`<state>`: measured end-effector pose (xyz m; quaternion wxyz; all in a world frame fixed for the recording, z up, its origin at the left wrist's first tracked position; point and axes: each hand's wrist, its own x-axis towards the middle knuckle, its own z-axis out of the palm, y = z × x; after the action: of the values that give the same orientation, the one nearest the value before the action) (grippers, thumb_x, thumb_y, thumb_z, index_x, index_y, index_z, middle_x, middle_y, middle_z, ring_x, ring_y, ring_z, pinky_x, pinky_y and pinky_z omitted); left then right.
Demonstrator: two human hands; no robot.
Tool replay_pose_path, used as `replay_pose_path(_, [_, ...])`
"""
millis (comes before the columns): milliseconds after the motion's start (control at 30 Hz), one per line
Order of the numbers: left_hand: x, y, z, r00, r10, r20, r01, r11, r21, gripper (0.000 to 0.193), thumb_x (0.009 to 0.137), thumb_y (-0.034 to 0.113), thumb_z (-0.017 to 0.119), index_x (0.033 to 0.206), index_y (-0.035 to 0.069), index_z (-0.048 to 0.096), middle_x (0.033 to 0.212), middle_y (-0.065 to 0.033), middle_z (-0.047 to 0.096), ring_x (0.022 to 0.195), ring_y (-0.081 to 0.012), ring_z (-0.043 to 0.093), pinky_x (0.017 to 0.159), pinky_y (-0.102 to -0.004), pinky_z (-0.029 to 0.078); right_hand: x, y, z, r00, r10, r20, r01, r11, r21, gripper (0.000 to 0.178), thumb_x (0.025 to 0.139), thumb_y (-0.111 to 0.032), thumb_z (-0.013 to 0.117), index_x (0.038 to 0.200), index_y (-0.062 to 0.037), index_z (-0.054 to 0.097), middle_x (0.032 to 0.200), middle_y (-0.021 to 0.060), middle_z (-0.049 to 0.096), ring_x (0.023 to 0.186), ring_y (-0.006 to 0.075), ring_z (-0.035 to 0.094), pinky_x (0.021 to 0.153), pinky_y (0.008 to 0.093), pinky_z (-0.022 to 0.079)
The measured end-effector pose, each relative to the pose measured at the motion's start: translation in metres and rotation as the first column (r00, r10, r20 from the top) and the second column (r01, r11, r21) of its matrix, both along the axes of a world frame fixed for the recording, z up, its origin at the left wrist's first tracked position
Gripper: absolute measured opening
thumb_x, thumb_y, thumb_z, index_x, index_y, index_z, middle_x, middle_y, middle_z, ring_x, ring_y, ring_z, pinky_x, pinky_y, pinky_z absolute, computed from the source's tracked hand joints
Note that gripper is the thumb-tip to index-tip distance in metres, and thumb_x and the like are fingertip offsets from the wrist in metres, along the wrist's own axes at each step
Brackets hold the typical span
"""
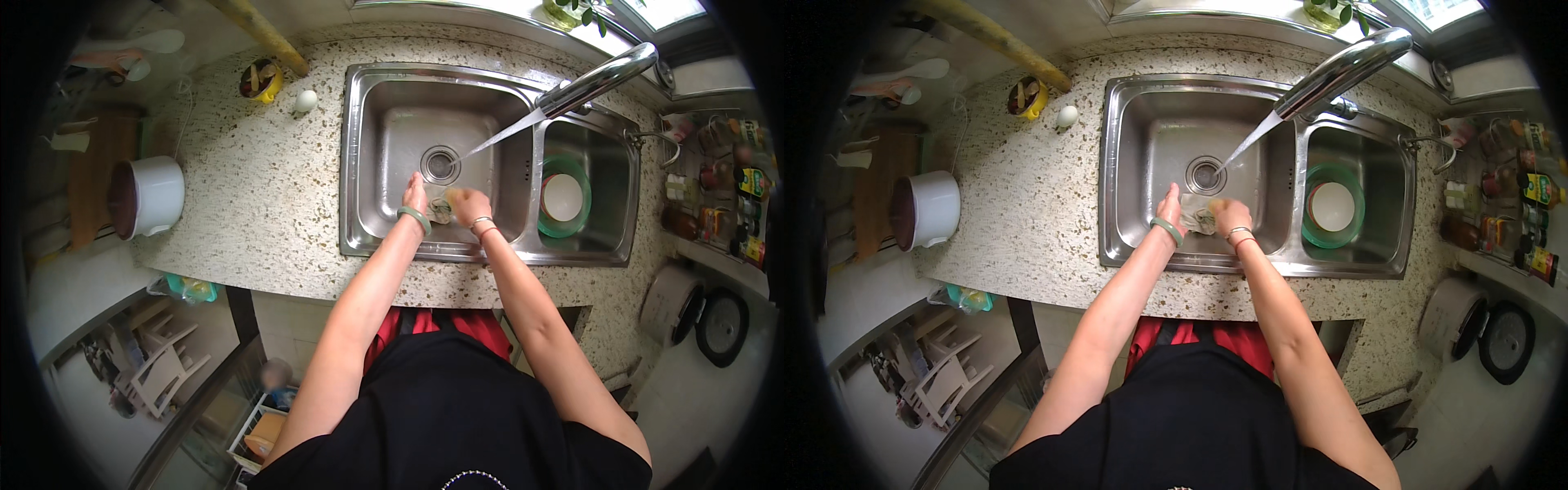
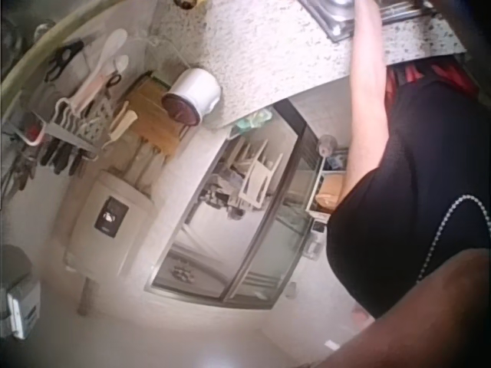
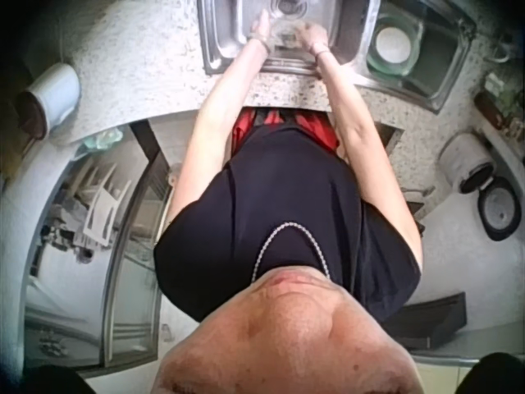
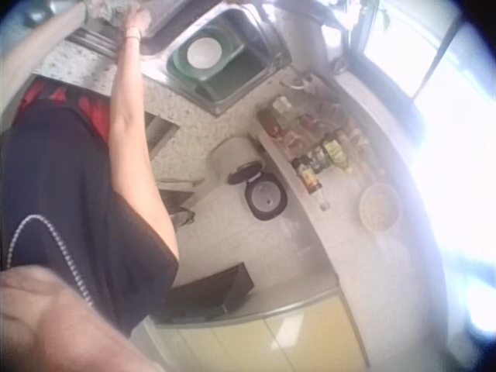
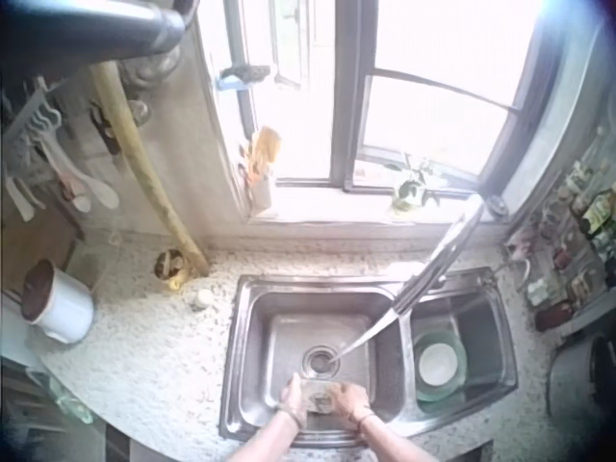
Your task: The person washes a green plastic bowl, a white bowl with a red rim, and a small white bowl under running water in a double-basin stainless steel sink. They then rinse a metal scrubber and a yellow sponge, wring out a cloth, and wipe the countertop and sink surfaces before rinsing the cloth again.
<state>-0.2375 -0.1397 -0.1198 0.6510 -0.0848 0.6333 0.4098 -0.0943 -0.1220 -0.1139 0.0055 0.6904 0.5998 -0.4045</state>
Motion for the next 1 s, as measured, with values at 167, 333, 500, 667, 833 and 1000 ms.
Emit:
replay_pose_path(167, [-0.013, -0.012, -0.004, 0.989, 0.129, 0.072, -0.139, 0.976, 0.168, 0.068, 0.09, 0.052, 0.047, 0.144, 0.016, 0.028, 0.151, -0.0099, 0.021, 0.139, -0.0266, 0.02, 0.105, -0.0486, 0.029, -0.021, 0.013, 0.047, 0.196, -0.654, -0.73, 0.181, 0.756, -0.629, 0.037, 0.092, -0.029, 0.054, 0.117, -0.0011, 0.056, 0.101, 0.0093, 0.064, 0.084, 0.0218, 0.065, 0.065, 0.0376, 0.056])
replay_pose_path(333, [-0.01, 0.004, 0.021, 0.998, 0.062, -0.029, -0.063, 0.997, -0.053, 0.064, 0.09, 0.055, 0.047, 0.142, 0.021, 0.033, 0.149, -0.003, 0.028, 0.137, -0.026, 0.023, 0.101, -0.0609, 0.025, -0.013, 0.01, 0.002, 0.911, -0.14, -0.388, 0.042, 0.967, -0.25, 0.034, 0.091, -0.028, 0.055, 0.115, -0.0042, 0.059, 0.102, 0.0113, 0.065, 0.089, 0.026, 0.065, 0.071, 0.0412, 0.055])
replay_pose_path(500, [-0.023, 0.002, 0.039, 0.997, 0.08, -0.021, -0.081, 0.995, -0.053, 0.062, 0.088, 0.055, 0.049, 0.14, 0.023, 0.035, 0.146, -0.0024, 0.031, 0.133, -0.0266, 0.028, 0.097, -0.0629, 0.027, -0.029, 0.01, 0.039, 0.466, -0.639, -0.613, 0.281, 0.763, -0.582, 0.03, 0.088, -0.027, 0.057, 0.108, -0.0064, 0.064, 0.097, 0.0115, 0.066, 0.081, 0.0262, 0.066, 0.069, 0.0354, 0.055])
replay_pose_path(667, [-0.025, 0.003, 0.056, 0.995, -0.015, -0.103, 0.013, 1.0, -0.026, 0.061, 0.088, 0.054, 0.052, 0.137, 0.021, 0.038, 0.143, -0.004, 0.035, 0.127, -0.0255, 0.036, 0.093, -0.0579, 0.034, -0.026, 0.015, 0.035, 0.323, -0.779, -0.537, 0.374, 0.627, -0.684, 0.033, 0.09, -0.029, 0.054, 0.12, -0.0134, 0.058, 0.105, 0.0023, 0.062, 0.096, 0.0184, 0.06, 0.078, 0.0449, 0.048])
replay_pose_path(833, [-0.024, 0.022, 0.125, 0.991, 0.067, -0.115, -0.008, 0.892, 0.451, 0.058, 0.088, 0.05, 0.055, 0.131, 0.013, 0.045, 0.127, -0.0065, 0.051, 0.111, -0.0184, 0.051, 0.087, -0.0386, 0.044, -0.052, 0.042, 0.098, 0.024, -0.706, -0.708, 0.25, 0.69, -0.679, 0.032, 0.09, -0.032, 0.055, 0.118, -0.0155, 0.056, 0.108, -0.0026, 0.059, 0.094, 0.0117, 0.054, 0.074, 0.0319, 0.042])
replay_pose_path(1000, [-0.033, 0.056, 0.171, 0.933, 0.234, -0.272, 0.043, 0.68, 0.732, 0.036, 0.089, 0.008, 0.059, 0.123, -0.001, 0.051, 0.116, -0.0094, 0.058, 0.104, -0.0152, 0.056, 0.09, -0.0281, 0.045, -0.07, 0.061, 0.181, 0.223, -0.429, -0.875, 0.387, 0.863, -0.325, 0.039, 0.082, -0.027, 0.067, 0.115, -0.0095, 0.056, 0.101, -0.0005, 0.06, 0.087, 0.0092, 0.057, 0.064, 0.0217, 0.045])
